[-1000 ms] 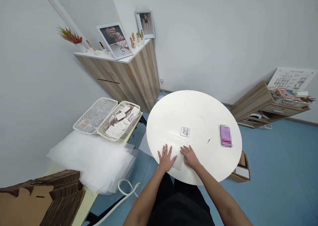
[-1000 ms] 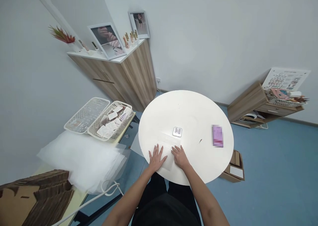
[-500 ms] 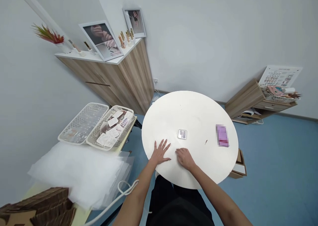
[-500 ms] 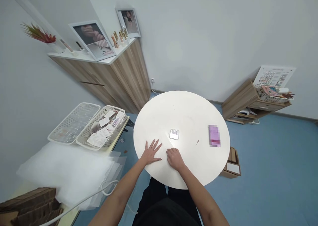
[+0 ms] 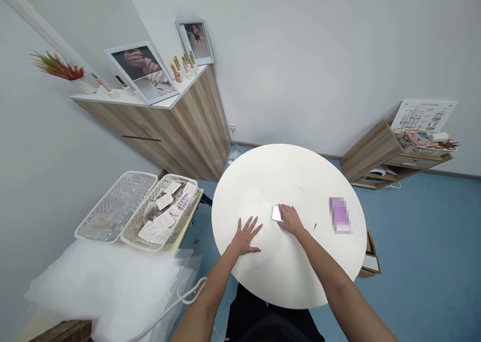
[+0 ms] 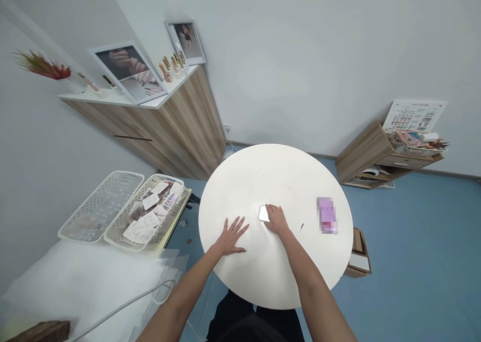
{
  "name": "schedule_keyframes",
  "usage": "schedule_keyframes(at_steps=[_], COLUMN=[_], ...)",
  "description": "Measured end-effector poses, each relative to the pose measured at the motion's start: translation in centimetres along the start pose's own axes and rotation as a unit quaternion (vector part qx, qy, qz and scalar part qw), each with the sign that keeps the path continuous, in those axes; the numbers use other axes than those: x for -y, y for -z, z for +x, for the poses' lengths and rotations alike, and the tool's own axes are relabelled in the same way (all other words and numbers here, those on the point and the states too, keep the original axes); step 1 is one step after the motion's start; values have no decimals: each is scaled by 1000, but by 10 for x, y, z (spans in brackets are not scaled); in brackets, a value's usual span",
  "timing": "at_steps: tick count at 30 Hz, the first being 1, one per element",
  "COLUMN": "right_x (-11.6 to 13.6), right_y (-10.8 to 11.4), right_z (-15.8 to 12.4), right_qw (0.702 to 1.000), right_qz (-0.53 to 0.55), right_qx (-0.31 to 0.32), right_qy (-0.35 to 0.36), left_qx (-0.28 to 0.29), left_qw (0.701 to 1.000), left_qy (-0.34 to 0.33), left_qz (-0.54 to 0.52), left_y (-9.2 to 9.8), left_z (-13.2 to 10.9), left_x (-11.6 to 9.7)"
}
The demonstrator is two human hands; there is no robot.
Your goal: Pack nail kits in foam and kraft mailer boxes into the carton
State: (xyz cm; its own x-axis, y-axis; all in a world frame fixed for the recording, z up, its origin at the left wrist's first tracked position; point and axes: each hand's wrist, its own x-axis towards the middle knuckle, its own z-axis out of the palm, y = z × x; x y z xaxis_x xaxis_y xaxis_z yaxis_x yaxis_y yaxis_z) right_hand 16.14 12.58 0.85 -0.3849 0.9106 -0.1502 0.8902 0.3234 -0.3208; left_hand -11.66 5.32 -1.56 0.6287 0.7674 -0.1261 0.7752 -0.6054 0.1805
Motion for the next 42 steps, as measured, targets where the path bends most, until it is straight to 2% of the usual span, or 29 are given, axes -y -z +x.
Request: schedule_keyframes(at_steps=[6, 9, 12, 15, 18, 20, 23, 26, 30, 33, 37, 42], right_x=[-21, -23, -15, 1, 24, 39, 59, 72, 81, 81, 73, 64], right_y=[11, 16, 20, 21, 18, 12, 0, -13, -23, -23, -21, -27], right_z=[-8, -10, -12, -15, -17, -18, -21, -24, -30, -40, -67, -109], right_qw=[996, 994, 994, 995, 997, 996, 994, 991, 991, 994, 995, 994], right_qz=[13, 18, 20, 30, 41, 41, 39, 50, 44, 29, 40, 8], right_qx=[-91, -109, -110, -94, -58, -24, 15, 43, 63, 28, -34, -35], right_qy=[-7, -15, -8, 13, 45, 69, 102, 117, 109, 98, 89, 102], left_qx=[25, 29, 26, -19, -96, -126, -133, -125, -112, -107, -116, -107], left_qw=[996, 994, 994, 999, 991, 982, 976, 974, 976, 980, 980, 984], left_qy=[-83, -106, -104, -48, 63, 102, 117, 130, 139, 135, 138, 119], left_qz=[14, 19, 14, -16, -64, -94, -125, -138, -124, -100, -82, -73], left_y=[12, 18, 23, 21, 12, 4, -6, -11, -11, -6, 2, 7], left_z=[50, 69, 76, 62, 30, 5, -26, -44, -49, -45, -39, -45], left_x=[12, 15, 14, 9, 0, -10, -27, -43, -55, -58, -59, -62])
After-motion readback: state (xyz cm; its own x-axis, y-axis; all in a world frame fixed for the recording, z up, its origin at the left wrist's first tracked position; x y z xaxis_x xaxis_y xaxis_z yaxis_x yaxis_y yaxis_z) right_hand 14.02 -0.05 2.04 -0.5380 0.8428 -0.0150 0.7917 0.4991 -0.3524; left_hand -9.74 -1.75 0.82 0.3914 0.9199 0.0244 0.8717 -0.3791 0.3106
